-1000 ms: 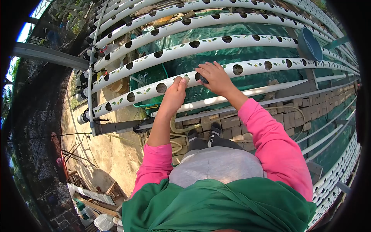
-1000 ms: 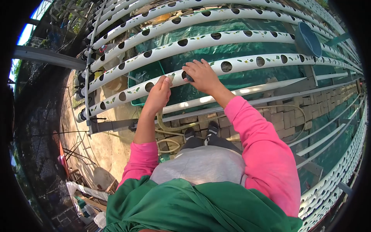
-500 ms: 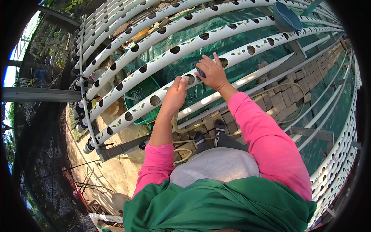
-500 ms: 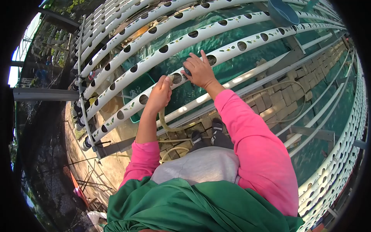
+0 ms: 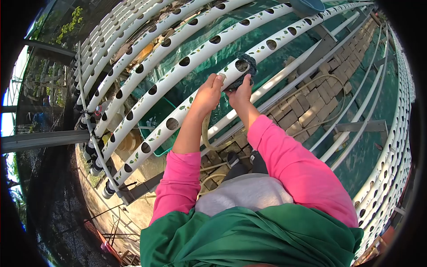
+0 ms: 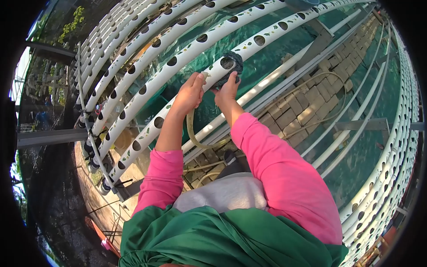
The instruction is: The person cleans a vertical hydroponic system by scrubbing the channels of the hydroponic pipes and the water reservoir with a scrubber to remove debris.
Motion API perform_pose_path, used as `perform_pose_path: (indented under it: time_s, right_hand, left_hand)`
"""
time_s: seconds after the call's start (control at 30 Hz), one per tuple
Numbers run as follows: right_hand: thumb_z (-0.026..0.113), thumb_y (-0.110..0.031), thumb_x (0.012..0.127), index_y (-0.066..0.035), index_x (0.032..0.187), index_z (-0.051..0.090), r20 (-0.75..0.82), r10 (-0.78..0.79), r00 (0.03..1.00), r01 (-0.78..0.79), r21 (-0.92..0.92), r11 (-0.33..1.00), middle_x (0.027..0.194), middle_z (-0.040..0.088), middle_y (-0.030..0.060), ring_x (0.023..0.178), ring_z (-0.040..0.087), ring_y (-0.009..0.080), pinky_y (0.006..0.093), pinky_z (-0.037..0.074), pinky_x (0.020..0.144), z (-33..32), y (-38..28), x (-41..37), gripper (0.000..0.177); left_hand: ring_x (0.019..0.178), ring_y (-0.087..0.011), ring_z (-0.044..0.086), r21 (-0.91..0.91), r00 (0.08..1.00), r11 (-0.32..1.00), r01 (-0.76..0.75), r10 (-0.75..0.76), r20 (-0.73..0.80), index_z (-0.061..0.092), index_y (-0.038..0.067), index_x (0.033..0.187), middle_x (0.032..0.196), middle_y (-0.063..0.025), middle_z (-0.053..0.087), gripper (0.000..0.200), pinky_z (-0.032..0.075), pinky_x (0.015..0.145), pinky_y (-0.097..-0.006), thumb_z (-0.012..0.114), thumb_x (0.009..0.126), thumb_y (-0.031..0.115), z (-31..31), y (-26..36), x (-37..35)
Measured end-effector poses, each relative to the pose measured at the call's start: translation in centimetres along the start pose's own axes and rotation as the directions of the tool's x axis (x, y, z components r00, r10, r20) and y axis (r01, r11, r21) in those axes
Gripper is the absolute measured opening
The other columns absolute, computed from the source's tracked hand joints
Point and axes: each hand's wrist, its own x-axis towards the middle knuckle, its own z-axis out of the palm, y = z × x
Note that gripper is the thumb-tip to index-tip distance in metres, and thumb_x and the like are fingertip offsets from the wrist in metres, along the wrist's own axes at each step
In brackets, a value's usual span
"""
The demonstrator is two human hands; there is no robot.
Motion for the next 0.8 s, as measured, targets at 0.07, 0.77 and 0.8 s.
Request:
perform_pose_path:
  time_s: [0.07,0.77,0.8]
  right_hand:
    - [0.036,-0.051,0.099,-0.012,0.119,0.048,0.037,0.137,0.99,-0.141,0.206,0.968,0.11,0.058,0.008,0.087,0.062,0.0231,0.0393,0.053,0.074,-0.4,2.1,1.4,0.046]
    - [0.061,-0.028,0.089,0.009,0.137,0.032,0.367,-0.633,0.681,0.541,-0.836,0.097,0.137,0.036,0.0343,0.131,0.033,0.0455,0.0497,0.03,0.108,1.2,-4.4,1.5,0.067]
    - [0.063,-0.029,0.087,0.007,0.136,0.033,0.442,-0.637,0.631,0.496,-0.862,-0.106,0.139,0.033,0.0354,0.135,0.026,0.047,0.0533,0.026,0.11,1.5,-5.3,2.5,0.068]
  left_hand:
    - [0.046,-0.0109,0.042,0.008,1.0,1.0,-0.011,0.011,0.014,0.052,0.005,0.099,0.061,-0.0017,0.044,0.041,0.036,0.042,-0.0271,0.035,0.101,0.043,0.6,0.0,1.0]
    - [0.043,-0.0107,0.04,0.039,0.984,0.987,-0.154,0.149,0.099,0.051,0.005,0.1,0.061,-0.0007,0.045,0.038,0.033,0.04,-0.0277,0.035,0.102,0.038,2.9,2.3,5.8]
    - [0.043,-0.0107,0.04,0.043,0.983,0.986,-0.159,0.154,0.102,0.051,0.005,0.1,0.061,-0.0007,0.045,0.038,0.033,0.04,-0.0277,0.035,0.102,0.038,3.1,2.4,5.9]
